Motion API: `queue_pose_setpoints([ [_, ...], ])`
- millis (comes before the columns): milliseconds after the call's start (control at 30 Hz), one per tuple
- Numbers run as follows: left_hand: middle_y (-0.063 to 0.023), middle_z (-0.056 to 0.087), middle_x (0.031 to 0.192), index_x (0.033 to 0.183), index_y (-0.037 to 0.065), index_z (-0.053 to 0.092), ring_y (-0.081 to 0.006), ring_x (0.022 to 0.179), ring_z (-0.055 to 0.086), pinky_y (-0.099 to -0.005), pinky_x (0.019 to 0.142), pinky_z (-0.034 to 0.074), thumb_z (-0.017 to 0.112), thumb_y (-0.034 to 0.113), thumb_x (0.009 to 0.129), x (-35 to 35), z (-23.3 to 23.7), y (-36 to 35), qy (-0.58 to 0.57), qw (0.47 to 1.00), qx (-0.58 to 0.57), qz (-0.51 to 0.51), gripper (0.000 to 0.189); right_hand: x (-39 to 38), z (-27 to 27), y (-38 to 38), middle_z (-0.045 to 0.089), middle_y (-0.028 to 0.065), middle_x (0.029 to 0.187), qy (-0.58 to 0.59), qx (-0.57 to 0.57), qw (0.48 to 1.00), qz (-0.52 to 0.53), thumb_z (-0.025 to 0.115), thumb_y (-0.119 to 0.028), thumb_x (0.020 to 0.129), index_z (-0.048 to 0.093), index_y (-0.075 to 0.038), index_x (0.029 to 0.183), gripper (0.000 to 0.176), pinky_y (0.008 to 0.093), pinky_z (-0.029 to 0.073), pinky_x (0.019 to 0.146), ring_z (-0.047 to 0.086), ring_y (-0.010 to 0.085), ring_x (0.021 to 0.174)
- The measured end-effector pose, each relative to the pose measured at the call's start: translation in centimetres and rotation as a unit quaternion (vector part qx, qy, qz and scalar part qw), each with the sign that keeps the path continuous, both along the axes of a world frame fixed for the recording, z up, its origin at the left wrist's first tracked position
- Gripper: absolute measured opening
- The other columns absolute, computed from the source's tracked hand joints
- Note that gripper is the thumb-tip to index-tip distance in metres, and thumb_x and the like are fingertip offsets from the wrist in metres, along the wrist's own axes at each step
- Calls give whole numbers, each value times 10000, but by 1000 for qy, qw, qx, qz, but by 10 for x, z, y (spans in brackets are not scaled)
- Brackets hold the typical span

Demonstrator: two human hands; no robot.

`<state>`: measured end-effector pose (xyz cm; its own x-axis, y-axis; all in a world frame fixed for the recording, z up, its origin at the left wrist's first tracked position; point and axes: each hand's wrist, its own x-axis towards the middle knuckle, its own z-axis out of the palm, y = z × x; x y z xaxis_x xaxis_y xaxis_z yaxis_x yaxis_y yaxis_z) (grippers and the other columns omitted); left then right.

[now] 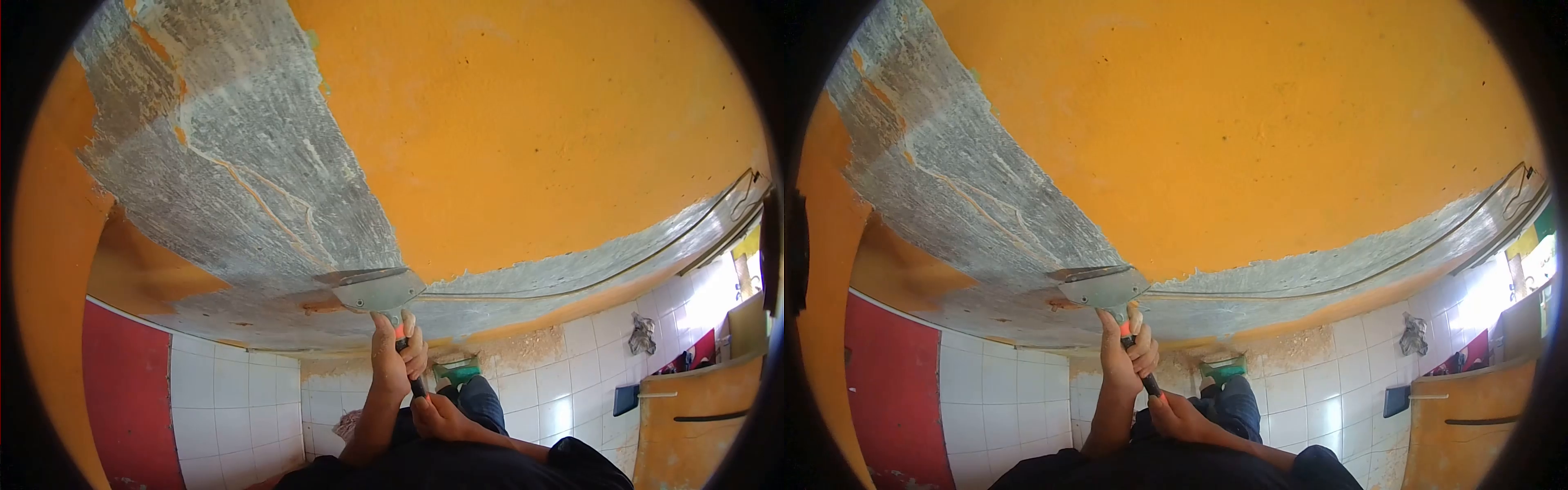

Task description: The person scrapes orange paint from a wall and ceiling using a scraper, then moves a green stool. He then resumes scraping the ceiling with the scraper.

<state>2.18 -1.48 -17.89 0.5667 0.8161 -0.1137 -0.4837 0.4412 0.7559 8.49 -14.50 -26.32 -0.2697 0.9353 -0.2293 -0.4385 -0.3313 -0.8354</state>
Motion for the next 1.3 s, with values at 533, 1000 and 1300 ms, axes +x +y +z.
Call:
queue_pose_setpoints([
  [533, 66, 231, 461, 778, 162, 406, -47, 328, 162, -211, 302, 163, 246, 695, 876, 2, 6, 1, -10, 999, -29, -8, 565, 8, 20, 0, 441, -11, 581, -46, 10, 999, 3, 337, -485, 969, 430, -81, 746, 471, 233, 344, 468, 418, 83, 498],
  [1000, 65, 240, 475, 774, 142, 381, -50, 345, 168, -213, 309, 184, 262, 681, 888, 1, 15, -4, 4, 1000, -15, 16, 563, 5, 19, 0, 444, -5, 580, -37, 3, 999, 9, 311, -447, 984, 433, -73, 753, 456, 235, 340, 451, 424, 92, 484],
  [1300, 67, 231, 459, 772, 155, 394, -47, 328, 168, -214, 298, 171, 251, 681, 885, 2, 22, -1, 7, 1000, -6, 18, 558, 4, 25, 3, 438, -10, 565, -50, -4, 999, -5, 334, -466, 974, 432, -74, 749, 463, 234, 343, 450, 421, 88, 478],
])
